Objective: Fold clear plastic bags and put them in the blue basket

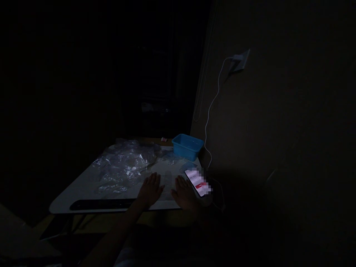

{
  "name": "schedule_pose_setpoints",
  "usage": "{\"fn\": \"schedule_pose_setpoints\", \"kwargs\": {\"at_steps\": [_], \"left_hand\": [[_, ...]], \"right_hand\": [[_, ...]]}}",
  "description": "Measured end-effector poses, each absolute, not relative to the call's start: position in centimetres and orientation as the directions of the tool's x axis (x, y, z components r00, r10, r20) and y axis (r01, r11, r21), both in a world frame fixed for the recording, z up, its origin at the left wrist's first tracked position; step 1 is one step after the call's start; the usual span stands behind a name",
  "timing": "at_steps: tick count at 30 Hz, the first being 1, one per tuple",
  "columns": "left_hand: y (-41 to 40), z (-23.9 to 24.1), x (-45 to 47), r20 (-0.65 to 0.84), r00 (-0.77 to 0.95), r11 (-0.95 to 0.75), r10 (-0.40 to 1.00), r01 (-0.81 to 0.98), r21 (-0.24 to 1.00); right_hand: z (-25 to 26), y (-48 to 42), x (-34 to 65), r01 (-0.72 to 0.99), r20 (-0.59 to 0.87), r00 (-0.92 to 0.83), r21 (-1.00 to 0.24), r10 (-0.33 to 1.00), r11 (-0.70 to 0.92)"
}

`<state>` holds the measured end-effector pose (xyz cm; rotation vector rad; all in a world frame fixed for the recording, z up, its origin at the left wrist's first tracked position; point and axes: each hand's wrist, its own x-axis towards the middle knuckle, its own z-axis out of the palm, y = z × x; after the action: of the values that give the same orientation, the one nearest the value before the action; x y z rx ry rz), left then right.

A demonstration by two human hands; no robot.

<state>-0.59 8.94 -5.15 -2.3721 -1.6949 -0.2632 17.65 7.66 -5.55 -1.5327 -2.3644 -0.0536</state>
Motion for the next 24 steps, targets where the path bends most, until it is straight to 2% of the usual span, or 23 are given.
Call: {"fn": "schedule_pose_setpoints", "kwargs": {"at_steps": [5,8,18,21,24], "left_hand": [[9.1,-5.5,-0.7,0.316,0.342,-0.347,0.885,0.937,-0.042],[9.2,-5.6,-0.7,0.313,0.333,-0.344,0.89,0.939,-0.019],[9.1,-5.9,-0.7,0.364,0.311,-0.345,0.878,0.938,0.03],[9.3,-6.0,-1.0,0.417,0.336,-0.406,0.844,0.91,0.088],[9.7,-5.9,-1.9,0.457,0.298,-0.428,0.838,0.879,0.212]], "right_hand": [[-4.9,7.7,18.2,0.89,0.385,-0.308,-0.205,0.87,0.406],[-4.3,7.7,18.4,0.89,0.394,-0.287,-0.226,0.873,0.395],[-5.1,7.5,17.5,0.92,0.277,-0.343,-0.095,0.898,0.38],[-5.1,7.5,17.6,0.923,0.257,-0.334,-0.107,0.907,0.371],[-5.2,7.6,17.7,0.919,0.271,-0.337,-0.114,0.902,0.378]]}}
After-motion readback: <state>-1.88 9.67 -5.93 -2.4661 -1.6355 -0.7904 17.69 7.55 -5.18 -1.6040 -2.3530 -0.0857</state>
